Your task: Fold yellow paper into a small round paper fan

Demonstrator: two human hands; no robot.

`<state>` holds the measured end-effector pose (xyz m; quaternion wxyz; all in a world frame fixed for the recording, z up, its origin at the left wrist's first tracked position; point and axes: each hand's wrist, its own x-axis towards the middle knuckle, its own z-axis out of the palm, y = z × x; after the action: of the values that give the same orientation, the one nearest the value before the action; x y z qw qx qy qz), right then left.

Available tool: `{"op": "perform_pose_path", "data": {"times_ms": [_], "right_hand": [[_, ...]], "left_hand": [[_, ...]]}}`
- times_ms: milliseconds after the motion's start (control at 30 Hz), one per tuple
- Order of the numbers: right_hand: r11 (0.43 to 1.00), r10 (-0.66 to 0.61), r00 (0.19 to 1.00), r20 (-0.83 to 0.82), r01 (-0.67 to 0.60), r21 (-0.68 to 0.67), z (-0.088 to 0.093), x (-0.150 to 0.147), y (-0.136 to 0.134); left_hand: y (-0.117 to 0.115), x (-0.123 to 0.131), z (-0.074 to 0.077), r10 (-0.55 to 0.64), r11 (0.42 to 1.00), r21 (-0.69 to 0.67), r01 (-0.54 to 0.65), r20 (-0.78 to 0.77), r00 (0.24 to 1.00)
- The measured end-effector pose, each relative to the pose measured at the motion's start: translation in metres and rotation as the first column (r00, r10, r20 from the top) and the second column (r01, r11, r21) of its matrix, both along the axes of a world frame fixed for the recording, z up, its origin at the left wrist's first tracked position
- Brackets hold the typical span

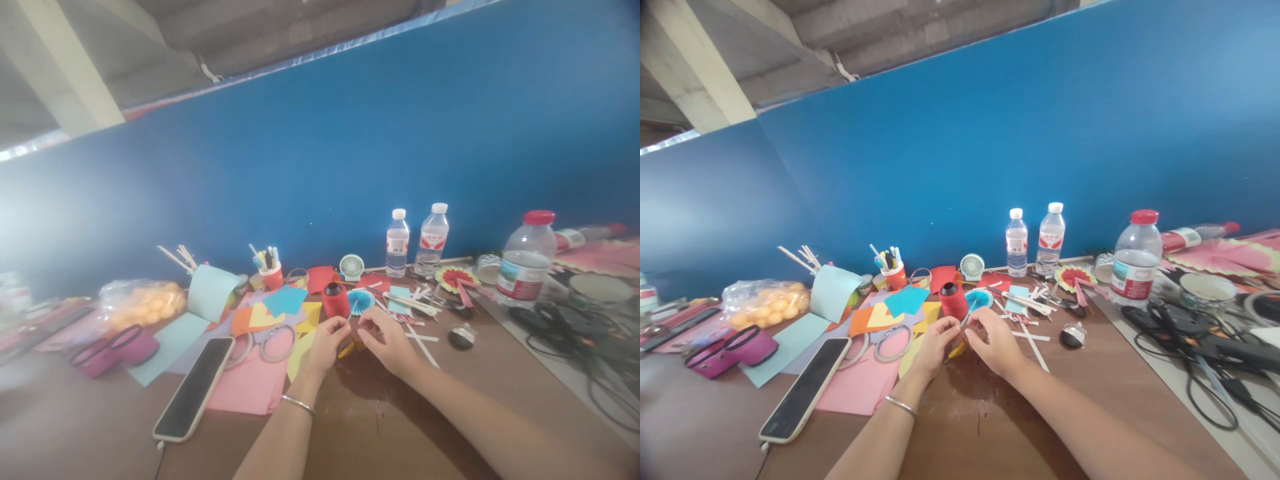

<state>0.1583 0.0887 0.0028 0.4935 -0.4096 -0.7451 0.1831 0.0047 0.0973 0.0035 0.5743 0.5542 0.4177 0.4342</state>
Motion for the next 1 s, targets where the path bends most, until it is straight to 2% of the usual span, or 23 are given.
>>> {"op": "perform_pose_path", "data": {"times_ms": [133, 233, 367, 533, 633, 733, 833, 1000], "right_hand": [[0.991, 0.020, 0.997, 0.069, -0.029, 0.131, -0.001, 0.001, -0.003], [0.972, 0.009, 0.981, 0.195, -0.054, 0.227, -0.004, 0.000, -0.004], [0.965, -0.077, 0.941, 0.330, -0.013, 0.262, -0.004, 0.000, -0.004], [0.966, -0.079, 0.936, 0.343, -0.013, 0.259, -0.002, -0.002, -0.005], [0.984, -0.090, 0.961, 0.260, 0.045, 0.175, -0.004, -0.004, -0.005], [0.992, -0.118, 0.986, 0.114, 0.122, -0.027, -0.006, -0.007, -0.005], [0.981, -0.062, 0.997, -0.046, 0.052, -0.187, -0.006, -0.009, -0.003], [0.949, 0.026, 0.969, -0.248, -0.102, -0.299, -0.008, -0.010, 0.004]], "left_hand": [[0.002, -0.002, -0.003, 0.027, 0.998, 0.064, -0.023, -0.054, 0.998], [0.003, -0.003, -0.005, 0.064, 0.991, 0.125, -0.052, -0.093, 0.994], [0.001, -0.003, -0.004, 0.079, 0.978, 0.201, -0.055, -0.114, 0.990], [-0.001, -0.001, 0.000, 0.117, 0.959, 0.275, -0.065, -0.175, 0.978], [-0.002, 0.000, 0.002, 0.164, 0.951, 0.295, -0.097, -0.209, 0.964], [-0.003, 0.002, 0.003, 0.178, 0.951, 0.290, -0.109, -0.225, 0.958], [-0.004, 0.003, 0.002, 0.190, 0.953, 0.277, -0.121, -0.238, 0.952], [-0.004, 0.004, -0.001, 0.198, 0.957, 0.262, -0.127, -0.265, 0.944]]}}
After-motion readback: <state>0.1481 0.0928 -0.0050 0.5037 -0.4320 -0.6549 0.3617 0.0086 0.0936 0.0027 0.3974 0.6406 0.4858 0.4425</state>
